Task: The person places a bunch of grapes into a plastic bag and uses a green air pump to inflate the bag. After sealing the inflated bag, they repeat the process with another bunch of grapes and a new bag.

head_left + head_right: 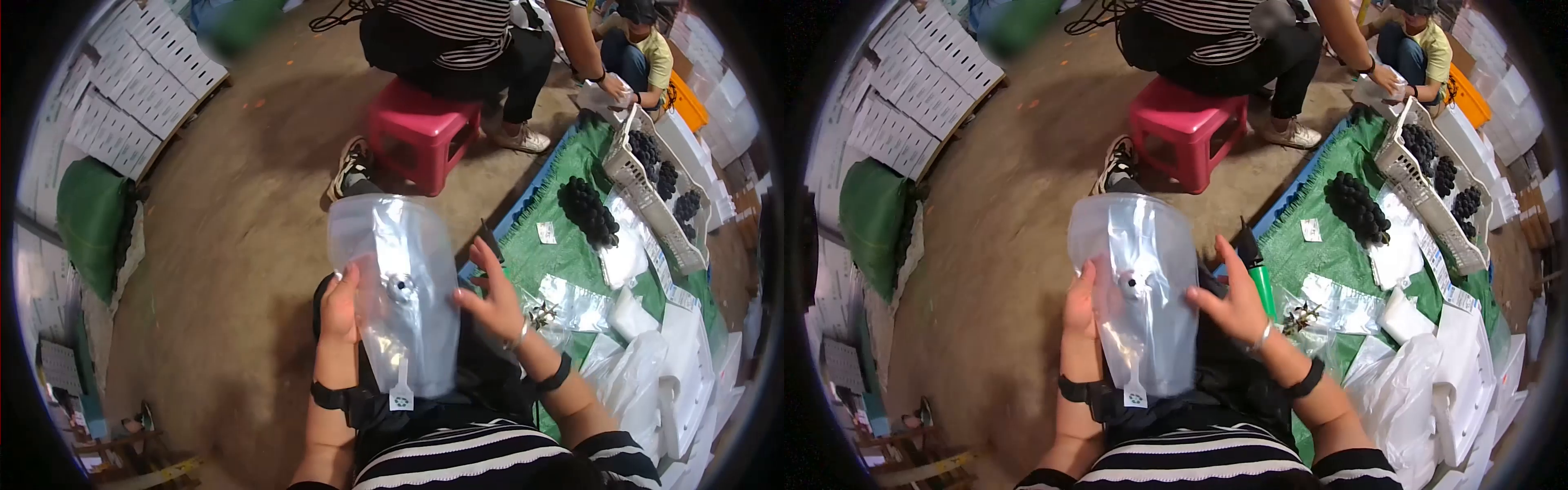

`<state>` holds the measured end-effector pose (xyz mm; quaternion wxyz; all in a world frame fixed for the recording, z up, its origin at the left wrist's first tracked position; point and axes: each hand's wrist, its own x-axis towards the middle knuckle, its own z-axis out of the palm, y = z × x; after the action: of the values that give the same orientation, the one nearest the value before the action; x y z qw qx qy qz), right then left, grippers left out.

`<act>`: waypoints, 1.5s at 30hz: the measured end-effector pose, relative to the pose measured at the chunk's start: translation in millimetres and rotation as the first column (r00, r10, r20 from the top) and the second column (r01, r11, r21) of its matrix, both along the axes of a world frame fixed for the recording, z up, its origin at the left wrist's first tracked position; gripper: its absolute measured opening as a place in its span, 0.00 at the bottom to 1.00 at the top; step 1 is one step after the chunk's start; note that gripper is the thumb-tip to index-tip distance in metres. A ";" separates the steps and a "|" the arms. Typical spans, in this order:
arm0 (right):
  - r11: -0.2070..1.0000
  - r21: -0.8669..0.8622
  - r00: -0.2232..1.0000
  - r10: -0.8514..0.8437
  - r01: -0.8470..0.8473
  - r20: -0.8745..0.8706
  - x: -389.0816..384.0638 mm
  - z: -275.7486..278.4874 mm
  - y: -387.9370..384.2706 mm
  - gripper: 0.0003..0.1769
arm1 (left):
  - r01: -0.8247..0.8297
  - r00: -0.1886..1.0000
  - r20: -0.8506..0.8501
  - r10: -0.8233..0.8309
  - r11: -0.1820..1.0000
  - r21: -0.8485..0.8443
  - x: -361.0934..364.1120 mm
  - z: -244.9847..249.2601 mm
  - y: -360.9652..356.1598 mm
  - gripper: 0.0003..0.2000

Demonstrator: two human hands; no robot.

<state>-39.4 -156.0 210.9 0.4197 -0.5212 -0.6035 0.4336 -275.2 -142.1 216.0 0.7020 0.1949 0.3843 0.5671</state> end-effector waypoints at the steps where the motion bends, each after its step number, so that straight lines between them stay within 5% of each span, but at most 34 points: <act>1: 0.995 0.098 1.000 0.003 -0.003 0.000 2.9 0.4 -11.5 0.49 | -0.061 0.997 -0.050 0.061 0.998 0.000 4.9 6.8 2.1 0.16; 4: 0.816 0.387 0.897 0.332 -0.428 0.293 -7.6 50.2 -33.0 0.51 | -0.052 0.991 -0.123 0.061 0.996 0.076 -2.2 10.5 1.7 0.17; 7: 0.764 0.359 0.801 0.325 -0.536 0.503 -23.7 43.9 -51.3 0.50 | -0.075 0.993 -0.091 0.078 0.997 0.033 4.1 14.4 5.4 0.21; 11: 0.818 0.487 0.900 0.080 -0.304 0.428 -19.3 18.3 -39.9 0.24 | -0.207 0.957 -0.204 0.204 0.978 0.002 21.6 6.9 4.2 0.19; 15: 0.882 0.463 0.976 -0.019 -0.085 0.215 -9.2 4.4 -27.7 0.09 | -0.122 0.992 -0.016 0.125 0.984 0.132 33.3 19.7 -4.7 0.25; 17: 0.935 0.351 0.981 -0.110 0.049 0.157 -2.7 4.3 -20.9 0.07 | 0.161 0.987 -0.061 -0.149 0.933 0.323 36.3 29.4 -13.7 0.27; 18: 0.961 0.221 0.975 -0.195 0.167 0.109 -0.1 4.1 -17.8 0.07 | 0.267 0.956 -0.208 -0.207 0.906 0.329 37.7 29.6 -17.3 0.30; 20: 0.962 0.184 0.970 -0.224 0.204 0.090 -1.3 10.2 -15.5 0.09 | 0.383 0.912 -0.247 -0.328 0.896 0.224 40.2 16.3 -23.6 0.31; 24: 0.889 0.439 0.976 0.033 -0.126 0.215 -16.7 1.3 -13.6 0.11 | 0.291 0.903 -0.381 -0.198 0.935 0.204 63.7 21.7 -39.0 0.23; 26: 0.915 0.348 0.965 0.128 -0.203 0.227 -21.5 4.6 -14.8 0.16 | 0.301 0.717 -0.679 -0.155 0.948 0.101 60.5 24.9 -35.7 0.16; 30: 0.900 0.114 0.898 0.394 -0.420 0.199 -10.7 17.1 -5.3 0.22 | 0.383 0.782 -0.571 -0.249 0.915 0.125 45.3 19.2 -37.9 0.11; 33: 0.835 0.091 0.839 0.535 -0.543 0.103 -9.6 21.1 -2.5 0.24 | 0.380 0.750 -0.620 -0.230 0.917 0.120 42.4 21.3 -36.8 0.12; 35: 0.792 0.043 0.758 0.598 -0.609 -0.260 -10.6 25.2 -5.1 0.20 | 0.386 0.729 -0.648 -0.219 0.914 0.126 42.2 18.9 -35.3 0.12; 36: 0.795 0.046 0.762 0.594 -0.605 -0.257 -9.3 23.7 -3.7 0.20 | 0.320 0.767 -0.624 -0.150 0.932 0.170 44.6 16.6 -35.3 0.11; 38: 0.803 -0.060 0.698 0.475 -0.593 -0.536 -4.6 14.5 4.6 0.16 | 0.255 0.801 -0.594 -0.076 0.941 0.223 44.0 17.1 -33.1 0.11; 40: 0.881 -0.162 0.709 0.236 -0.445 -0.665 0.5 -2.6 11.2 0.15 | 0.379 0.710 -0.674 -0.204 0.917 0.122 39.7 22.7 -32.5 0.12; 42: 0.928 -0.223 0.764 0.092 -0.297 -0.638 8.0 -1.8 18.4 0.16 | 0.382 0.751 -0.600 -0.275 0.923 0.055 42.2 19.6 -30.4 0.12; 43: 0.931 -0.218 0.764 0.089 -0.291 -0.639 10.5 3.7 20.5 0.16 | 0.367 0.636 -0.743 -0.209 0.929 0.053 43.0 17.5 -30.3 0.10; 44: 0.996 0.013 0.941 0.090 -0.090 -0.328 11.4 14.0 20.8 0.15 | 0.352 0.493 -0.859 -0.136 0.935 0.053 43.6 16.9 -28.7 0.09; 45: 0.954 0.297 0.999 -0.032 0.029 0.005 12.1 25.4 21.1 0.13 | 0.359 0.487 -0.862 -0.138 0.932 0.054 44.4 17.4 -25.8 0.09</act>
<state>-27.3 -134.9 236.3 0.4968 -0.4639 -0.6557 0.3288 -230.8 -167.9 233.4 0.4738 0.5777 0.5757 0.3321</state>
